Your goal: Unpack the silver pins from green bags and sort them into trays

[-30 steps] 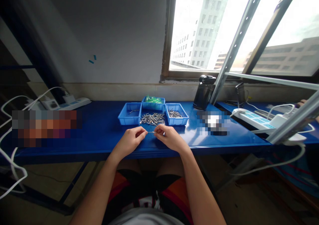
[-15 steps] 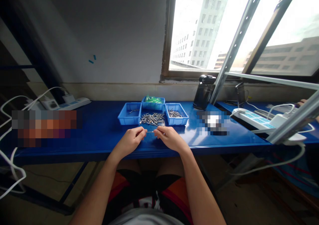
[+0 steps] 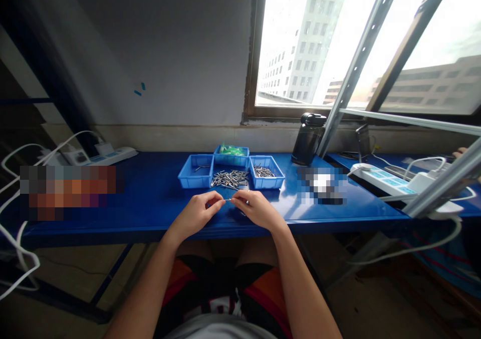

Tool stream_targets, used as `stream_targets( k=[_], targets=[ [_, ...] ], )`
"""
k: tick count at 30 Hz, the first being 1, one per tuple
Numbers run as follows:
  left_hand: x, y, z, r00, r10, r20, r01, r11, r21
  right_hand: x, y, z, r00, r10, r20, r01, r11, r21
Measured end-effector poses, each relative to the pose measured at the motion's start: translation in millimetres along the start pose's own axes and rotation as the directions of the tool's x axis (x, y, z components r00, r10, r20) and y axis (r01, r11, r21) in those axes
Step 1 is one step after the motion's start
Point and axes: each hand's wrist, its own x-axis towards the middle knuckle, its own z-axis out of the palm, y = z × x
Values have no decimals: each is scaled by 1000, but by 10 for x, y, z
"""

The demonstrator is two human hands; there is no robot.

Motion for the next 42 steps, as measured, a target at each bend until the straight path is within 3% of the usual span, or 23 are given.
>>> stream_targets(
  k=[18, 27, 33, 36, 42],
  targets=[
    [10, -35, 21, 995, 14, -98, -10, 999, 45, 8, 23, 20, 996, 20, -87, -21, 1000, -10],
    [36, -87, 35, 997, 69, 34, -74, 986, 151, -19, -99, 30, 998, -4, -59, 14, 986, 168],
    [32, -84, 31, 997, 61, 46, -67, 988, 142, -13, -204, 142, 984, -53, -168, 64, 996, 57],
    [23, -70, 27, 999, 50, 12, -51, 991, 128, -3, -161, 104, 974, -30, -223, 31, 1000, 4],
    [13, -46, 6, 995, 9, -100, 0, 996, 87, 11, 13, -8, 997, -28, -77, 19, 993, -114]
  ],
)
